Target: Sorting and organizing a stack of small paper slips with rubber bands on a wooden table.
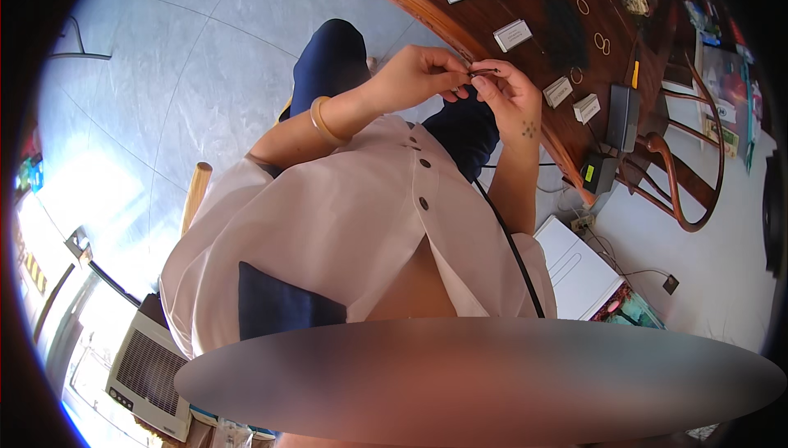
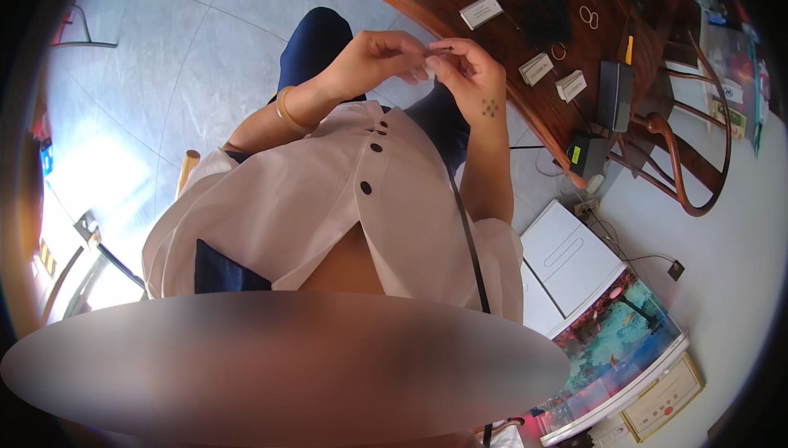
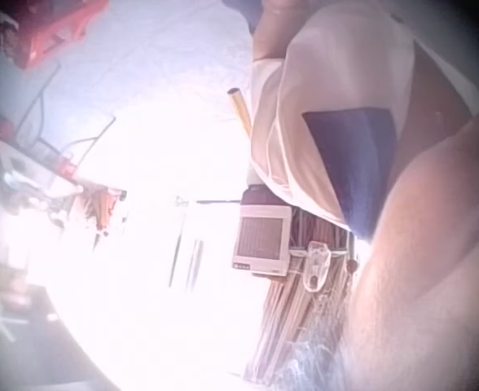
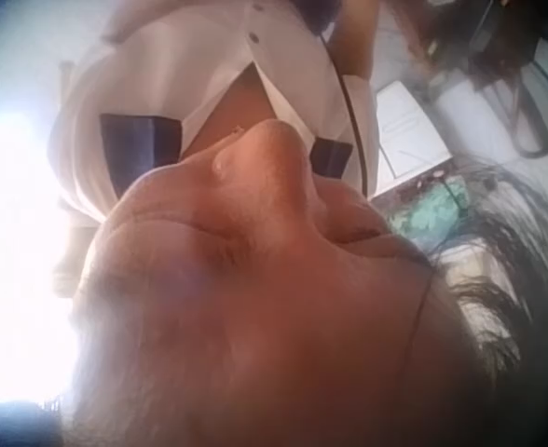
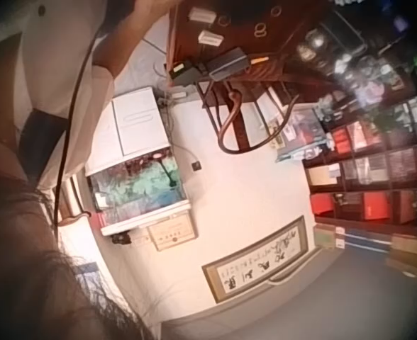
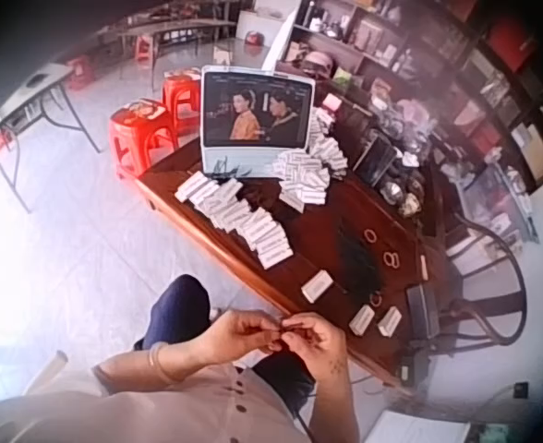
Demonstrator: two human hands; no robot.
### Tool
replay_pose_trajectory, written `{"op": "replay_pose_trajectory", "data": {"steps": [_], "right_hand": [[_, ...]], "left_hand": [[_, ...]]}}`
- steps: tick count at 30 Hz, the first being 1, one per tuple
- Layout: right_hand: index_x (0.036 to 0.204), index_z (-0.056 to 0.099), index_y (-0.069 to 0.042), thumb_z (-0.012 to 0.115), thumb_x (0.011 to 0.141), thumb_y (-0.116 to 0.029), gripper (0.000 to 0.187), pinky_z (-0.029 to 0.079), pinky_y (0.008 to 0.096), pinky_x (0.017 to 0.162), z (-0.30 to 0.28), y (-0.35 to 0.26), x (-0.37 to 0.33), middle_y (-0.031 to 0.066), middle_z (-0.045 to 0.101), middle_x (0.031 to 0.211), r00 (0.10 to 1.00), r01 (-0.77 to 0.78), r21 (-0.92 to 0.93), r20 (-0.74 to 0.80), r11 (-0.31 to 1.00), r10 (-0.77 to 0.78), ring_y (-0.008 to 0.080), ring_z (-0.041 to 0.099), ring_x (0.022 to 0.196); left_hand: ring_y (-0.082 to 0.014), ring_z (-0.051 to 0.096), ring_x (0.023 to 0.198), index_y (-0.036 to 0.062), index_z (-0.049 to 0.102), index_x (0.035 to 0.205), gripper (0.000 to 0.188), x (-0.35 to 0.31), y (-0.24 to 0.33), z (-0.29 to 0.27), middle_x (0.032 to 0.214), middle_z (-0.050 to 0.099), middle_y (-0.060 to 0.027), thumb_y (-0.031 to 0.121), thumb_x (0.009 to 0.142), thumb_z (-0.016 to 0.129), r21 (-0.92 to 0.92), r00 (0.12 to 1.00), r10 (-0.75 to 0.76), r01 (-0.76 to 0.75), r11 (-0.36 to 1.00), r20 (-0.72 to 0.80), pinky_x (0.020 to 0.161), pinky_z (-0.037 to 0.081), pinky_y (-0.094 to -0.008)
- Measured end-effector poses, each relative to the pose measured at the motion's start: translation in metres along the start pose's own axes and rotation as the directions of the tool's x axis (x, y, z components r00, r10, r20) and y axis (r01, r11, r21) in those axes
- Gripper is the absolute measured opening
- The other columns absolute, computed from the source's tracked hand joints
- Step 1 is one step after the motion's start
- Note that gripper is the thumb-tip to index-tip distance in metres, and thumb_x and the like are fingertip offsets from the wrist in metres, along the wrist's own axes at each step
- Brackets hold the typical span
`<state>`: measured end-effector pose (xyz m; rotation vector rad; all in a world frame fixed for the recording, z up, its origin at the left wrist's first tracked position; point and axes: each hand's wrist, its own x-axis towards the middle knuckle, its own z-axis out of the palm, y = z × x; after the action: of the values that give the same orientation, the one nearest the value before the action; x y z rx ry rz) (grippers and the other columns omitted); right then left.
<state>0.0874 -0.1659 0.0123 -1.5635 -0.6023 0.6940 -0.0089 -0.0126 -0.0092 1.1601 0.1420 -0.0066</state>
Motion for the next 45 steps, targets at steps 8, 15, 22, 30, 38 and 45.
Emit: {"op": "replay_pose_trajectory", "data": {"steps": [8, 15, 22, 30, 38, 45], "right_hand": [[0.086, 0.062, 0.002, 0.064, 0.077, -0.001, 0.010, 0.043, 0.0190, 0.058, 0.007, 0.000, 0.002, 0.0057, 0.060, 0.088, 0.990, 0.133, -0.073, -0.027, 0.988, -0.135, 0.0070, 0.053, 0.067], [0.081, 0.059, 0.004, 0.062, 0.079, 0.000, 0.005, 0.043, 0.0193, 0.056, 0.006, 0.002, 0.000, 0.0072, 0.060, 0.087, 0.974, 0.211, -0.162, -0.045, 0.964, -0.221, 0.0078, 0.054, 0.065], [0.084, 0.057, 0.004, 0.061, 0.080, 0.001, 0.007, 0.045, 0.0203, 0.058, 0.006, -0.001, -0.001, 0.0073, 0.058, 0.088, 0.966, 0.221, -0.080, -0.120, 0.972, -0.229, 0.0093, 0.055, 0.066], [0.102, 0.060, 0.000, 0.069, 0.070, 0.001, 0.033, 0.048, 0.0235, 0.065, -0.003, -0.001, 0.002, 0.0077, 0.057, 0.098, 0.971, 0.124, -0.037, 0.211, 0.992, -0.114, 0.0134, 0.058, 0.077], [0.084, 0.067, -0.004, 0.073, 0.063, 0.000, 0.022, 0.048, 0.0255, 0.067, 0.000, -0.005, 0.003, 0.0062, 0.064, 0.086, 0.900, 0.436, -0.398, 0.170, 0.807, -0.402, 0.0163, 0.061, 0.077], [0.079, 0.067, -0.002, 0.071, 0.065, 0.000, 0.015, 0.047, 0.0257, 0.067, -0.008, -0.012, -0.001, 0.0066, 0.063, 0.080, 0.951, 0.309, -0.346, 0.142, 0.886, -0.276, 0.0163, 0.060, 0.075]], "left_hand": [[-0.0135, 0.061, 0.076, -0.0044, 0.060, 0.092, 0.015, -0.001, -0.005, 0.000, 0.085, 0.062, -0.0094, 0.008, 0.086, 0.056, 0.040, 0.999, 0.053, -0.053, 0.998, 0.000, 0.068, 0.051, -0.0241], [-0.0152, 0.062, 0.078, -0.0035, 0.061, 0.092, 0.013, -0.003, -0.005, 0.001, 0.084, 0.063, -0.0099, 0.006, 0.085, 0.055, 0.061, 0.998, 0.067, -0.067, 0.996, 0.000, 0.071, 0.051, -0.0262], [-0.0157, 0.062, 0.079, -0.0038, 0.061, 0.090, 0.012, -0.005, 0.003, -0.002, 0.086, 0.063, -0.0099, 0.005, 0.085, 0.055, 0.042, 0.998, 0.047, -0.048, 0.998, 0.032, 0.072, 0.052, -0.0266], [-0.0150, 0.060, 0.079, -0.0025, 0.062, 0.091, 0.013, -0.004, 0.002, -0.003, 0.085, 0.062, -0.0082, 0.005, 0.086, 0.052, -0.027, 0.991, -0.039, 0.042, 0.999, 0.127, 0.071, 0.052, -0.0277], [-0.0138, 0.062, 0.076, -0.0048, 0.062, 0.092, 0.018, -0.002, 0.001, -0.006, 0.085, 0.063, -0.0094, 0.011, 0.086, 0.056, -0.058, 0.988, -0.101, 0.109, 0.992, 0.119, 0.069, 0.052, -0.0229], [-0.0138, 0.060, 0.072, -0.0015, 0.063, 0.089, 0.012, -0.005, 0.006, -0.002, 0.084, 0.062, -0.0070, 0.007, 0.084, 0.057, 0.016, 0.987, -0.053, 0.051, 0.999, 0.152, 0.066, 0.050, -0.0244]]}}
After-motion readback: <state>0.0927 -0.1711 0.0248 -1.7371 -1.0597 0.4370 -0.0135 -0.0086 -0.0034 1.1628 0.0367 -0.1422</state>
